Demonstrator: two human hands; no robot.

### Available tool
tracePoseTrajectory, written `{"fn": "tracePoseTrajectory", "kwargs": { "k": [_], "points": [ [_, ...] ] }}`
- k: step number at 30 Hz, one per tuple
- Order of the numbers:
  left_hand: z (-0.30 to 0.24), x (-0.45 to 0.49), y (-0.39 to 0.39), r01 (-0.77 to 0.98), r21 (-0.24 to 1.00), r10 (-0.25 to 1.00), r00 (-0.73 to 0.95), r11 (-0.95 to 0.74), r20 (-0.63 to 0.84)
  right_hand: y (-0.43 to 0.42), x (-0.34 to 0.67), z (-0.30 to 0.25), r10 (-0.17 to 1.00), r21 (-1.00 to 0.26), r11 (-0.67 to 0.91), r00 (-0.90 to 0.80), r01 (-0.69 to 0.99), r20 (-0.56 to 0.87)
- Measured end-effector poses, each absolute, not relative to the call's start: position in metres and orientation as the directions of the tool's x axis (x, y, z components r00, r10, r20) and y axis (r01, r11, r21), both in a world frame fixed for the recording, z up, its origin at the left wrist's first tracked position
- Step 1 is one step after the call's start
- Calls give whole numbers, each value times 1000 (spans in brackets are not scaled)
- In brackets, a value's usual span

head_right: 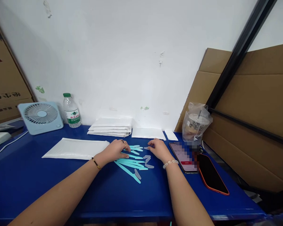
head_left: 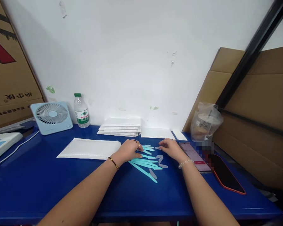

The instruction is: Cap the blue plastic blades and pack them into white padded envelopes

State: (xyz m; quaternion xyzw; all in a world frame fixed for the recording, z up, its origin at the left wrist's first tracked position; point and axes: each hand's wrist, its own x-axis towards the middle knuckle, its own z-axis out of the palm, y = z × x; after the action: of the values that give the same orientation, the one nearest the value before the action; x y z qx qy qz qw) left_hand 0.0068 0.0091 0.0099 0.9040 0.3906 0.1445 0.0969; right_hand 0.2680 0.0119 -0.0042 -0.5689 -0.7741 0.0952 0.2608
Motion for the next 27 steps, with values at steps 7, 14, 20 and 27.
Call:
{"fn": "tracePoseTrajectory", "kwargs": {
  "k": [7, 14, 20, 27],
  "points": [
    [3, 14, 9, 668, 169, 689, 700, -725, 187, 13, 259, -11, 938, -297, 314, -247, 902, 241],
    [6, 13, 10, 739, 134, 742, 612, -660, 274, 10, 259, -6, 921, -545, 387, -286, 744, 265],
    [9, 5, 16, 744, 227, 769, 548, -628, 330, -1, 257, 8, 912, -690, 410, -287, 597, 294],
    [10, 9, 12, 729, 252, 766, 561, -637, 313, -3, 247, 6, 892, -660, 452, -328, 600, 311]
  ]
}}
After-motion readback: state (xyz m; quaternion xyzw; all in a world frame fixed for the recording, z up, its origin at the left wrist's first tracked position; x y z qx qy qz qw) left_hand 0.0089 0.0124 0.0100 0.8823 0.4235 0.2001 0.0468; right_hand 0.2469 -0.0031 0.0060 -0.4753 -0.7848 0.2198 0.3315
